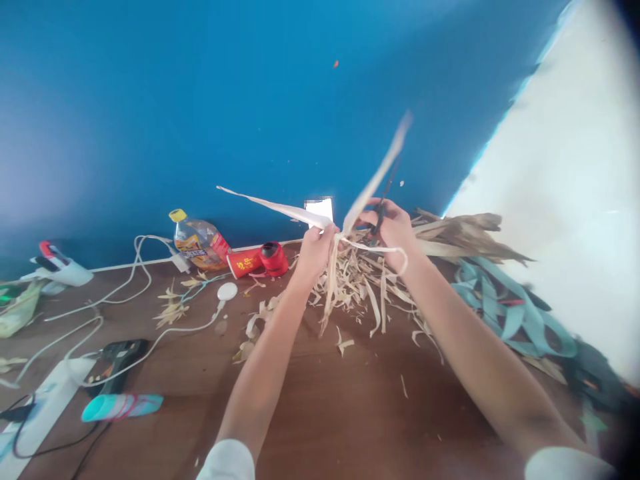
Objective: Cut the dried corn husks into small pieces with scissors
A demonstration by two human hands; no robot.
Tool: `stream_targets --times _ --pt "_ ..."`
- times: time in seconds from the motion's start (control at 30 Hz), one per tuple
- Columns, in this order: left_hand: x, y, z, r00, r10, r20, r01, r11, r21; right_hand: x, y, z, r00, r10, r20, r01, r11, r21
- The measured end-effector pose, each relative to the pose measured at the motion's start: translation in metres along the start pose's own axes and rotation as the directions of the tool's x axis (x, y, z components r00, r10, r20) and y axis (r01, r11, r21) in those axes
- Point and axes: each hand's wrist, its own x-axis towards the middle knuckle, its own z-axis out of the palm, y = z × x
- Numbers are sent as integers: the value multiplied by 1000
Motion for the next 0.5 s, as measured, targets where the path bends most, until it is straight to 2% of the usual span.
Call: stream_targets --times 0.1,0.17,0.27,0.37,0.5 --pt "-1 1 0 998 58 16 -59 994 87 -6 3 5 982 -73 173 86 994 -67" --pt "-1 1 0 993 115 29 -118 978 171 -10 7 10 959 -7 282 48 989 -140" --pt "0 1 -3 987 158 32 -160 945 284 -16 10 14 927 70 369 9 978 -209" --pt "0 2 -6 992 126 8 -119 910 398 -20 10 13 909 78 410 62 946 -317" --pt "-2 4 -7 988 80 -132 4 840 543 -23 3 8 921 13 389 209 826 -523"
